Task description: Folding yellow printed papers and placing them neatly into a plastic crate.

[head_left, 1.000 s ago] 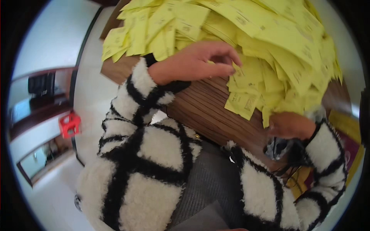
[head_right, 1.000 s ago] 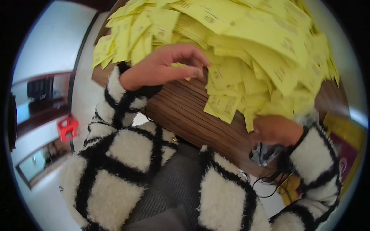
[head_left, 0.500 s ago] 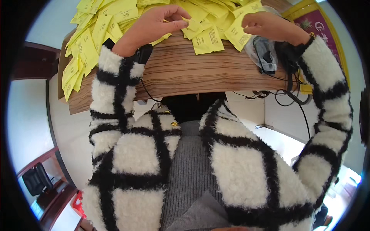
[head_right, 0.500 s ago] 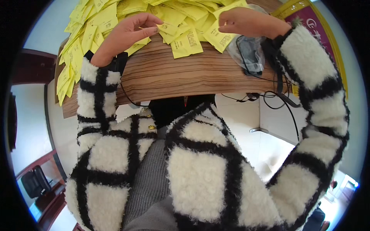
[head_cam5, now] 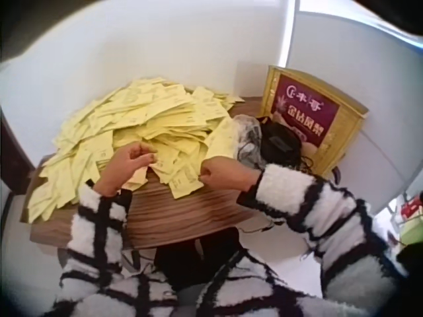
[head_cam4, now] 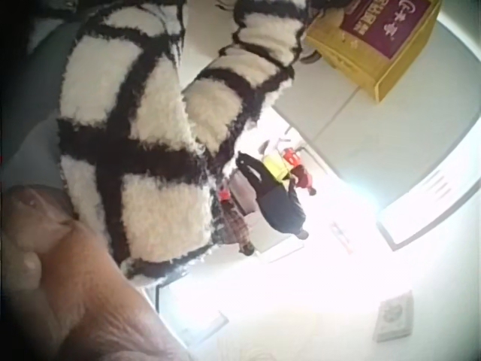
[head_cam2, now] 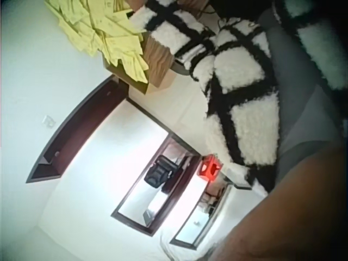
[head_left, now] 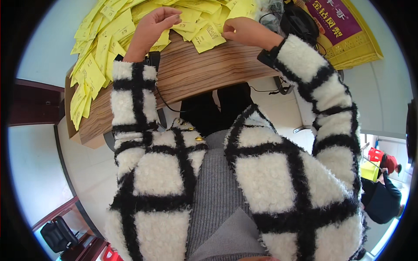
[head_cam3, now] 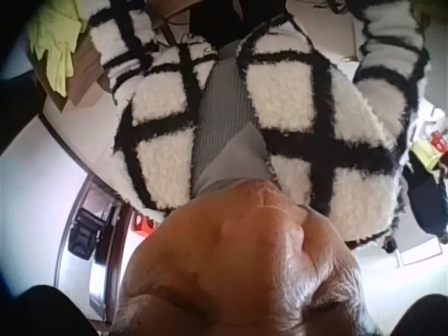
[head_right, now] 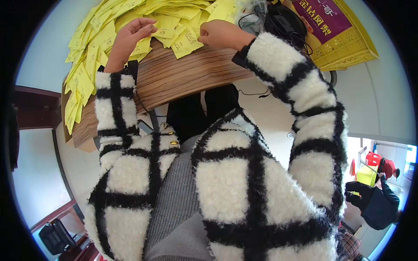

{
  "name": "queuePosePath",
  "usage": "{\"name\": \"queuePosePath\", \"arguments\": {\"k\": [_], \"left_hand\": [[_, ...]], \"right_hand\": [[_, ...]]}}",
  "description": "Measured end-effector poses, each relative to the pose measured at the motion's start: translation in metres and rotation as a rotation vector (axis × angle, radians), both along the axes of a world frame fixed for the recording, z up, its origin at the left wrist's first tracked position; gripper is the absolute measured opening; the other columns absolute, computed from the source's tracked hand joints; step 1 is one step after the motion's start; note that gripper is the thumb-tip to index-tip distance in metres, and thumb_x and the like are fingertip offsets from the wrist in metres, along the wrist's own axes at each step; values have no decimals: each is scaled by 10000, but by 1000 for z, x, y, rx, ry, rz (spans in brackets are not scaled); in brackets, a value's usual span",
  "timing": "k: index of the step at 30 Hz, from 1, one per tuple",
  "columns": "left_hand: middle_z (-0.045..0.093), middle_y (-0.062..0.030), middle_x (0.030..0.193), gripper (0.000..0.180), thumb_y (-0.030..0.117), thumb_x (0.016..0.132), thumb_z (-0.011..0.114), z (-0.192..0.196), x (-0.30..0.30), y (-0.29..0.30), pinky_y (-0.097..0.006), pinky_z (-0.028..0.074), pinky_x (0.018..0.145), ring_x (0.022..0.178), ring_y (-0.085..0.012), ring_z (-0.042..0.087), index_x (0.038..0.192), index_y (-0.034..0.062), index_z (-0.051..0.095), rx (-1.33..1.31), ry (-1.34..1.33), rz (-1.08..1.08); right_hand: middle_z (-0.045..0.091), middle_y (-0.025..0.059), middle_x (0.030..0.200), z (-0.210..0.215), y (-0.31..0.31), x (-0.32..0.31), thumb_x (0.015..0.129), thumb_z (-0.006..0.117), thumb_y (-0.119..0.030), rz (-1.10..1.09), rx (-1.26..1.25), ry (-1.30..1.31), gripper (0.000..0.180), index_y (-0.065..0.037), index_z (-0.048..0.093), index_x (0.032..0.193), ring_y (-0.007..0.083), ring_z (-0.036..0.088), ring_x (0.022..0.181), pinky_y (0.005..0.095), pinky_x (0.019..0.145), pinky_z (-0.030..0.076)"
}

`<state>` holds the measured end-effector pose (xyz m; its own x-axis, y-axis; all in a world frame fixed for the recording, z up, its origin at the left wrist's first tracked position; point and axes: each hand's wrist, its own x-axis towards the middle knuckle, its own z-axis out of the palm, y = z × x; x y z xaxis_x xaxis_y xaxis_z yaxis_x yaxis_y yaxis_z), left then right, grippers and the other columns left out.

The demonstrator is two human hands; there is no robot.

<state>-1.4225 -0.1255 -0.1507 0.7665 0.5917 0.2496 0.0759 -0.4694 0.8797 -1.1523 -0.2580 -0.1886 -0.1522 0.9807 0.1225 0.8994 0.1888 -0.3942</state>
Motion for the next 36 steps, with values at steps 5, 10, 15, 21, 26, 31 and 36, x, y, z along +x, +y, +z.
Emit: {"name": "queuePosePath", "arguments": {"k": [5,10,15,21,26,31,36], "left_hand": [[701,-78,1030,291,202,975,626,5,6,18,-265,504,941,989,-136,668,1193,9,639,-51,-11,55],[697,-76,1018,269,168,971,628,-10,4,24,-259,518,924,961,-145,676,1163,-20,643,-107,-62,152],[701,-67,999,259,164,961,640,-8,0,18,-245,523,886,936,-134,682,1134,-28,649,-111,-30,177],[691,-71,1000,272,161,965,625,14,8,2,-263,515,903,937,-138,665,1154,-35,636,-95,-14,196],[684,-69,985,224,117,955,627,28,35,6,-261,527,855,891,-154,681,1097,-55,644,-113,-47,265],[685,-61,955,200,120,959,627,41,30,-5,-260,526,837,870,-146,676,1073,-44,644,-119,-56,288],[686,-54,921,177,116,955,633,51,33,-9,-253,522,831,849,-127,666,1060,-26,647,-136,-74,264]], "right_hand": [[703,150,873,-6,4,-4,881,654,-343,-107,24,65,311,-46,693,966,329,667,848,407,751,521],[704,118,859,1,-22,-11,895,661,-335,-135,83,186,315,-27,682,959,280,676,827,373,748,525],[669,86,873,41,-98,-24,951,618,-172,336,-349,594,172,-13,659,1001,182,634,775,314,716,504],[680,156,982,-78,-135,-62,933,541,-161,667,-504,459,221,-7,666,1031,321,653,941,395,833,513],[476,227,1398,-177,-115,-57,807,547,-28,687,-603,305,498,-32,522,1304,419,558,1166,465,952,470],[428,267,1444,-159,-99,-54,822,553,-77,278,-565,297,573,10,452,1379,413,506,1259,464,1038,422],[531,230,1369,-188,-97,-23,858,541,-102,-71,-4,10,567,-26,461,1414,398,501,1280,466,1055,410]]}}
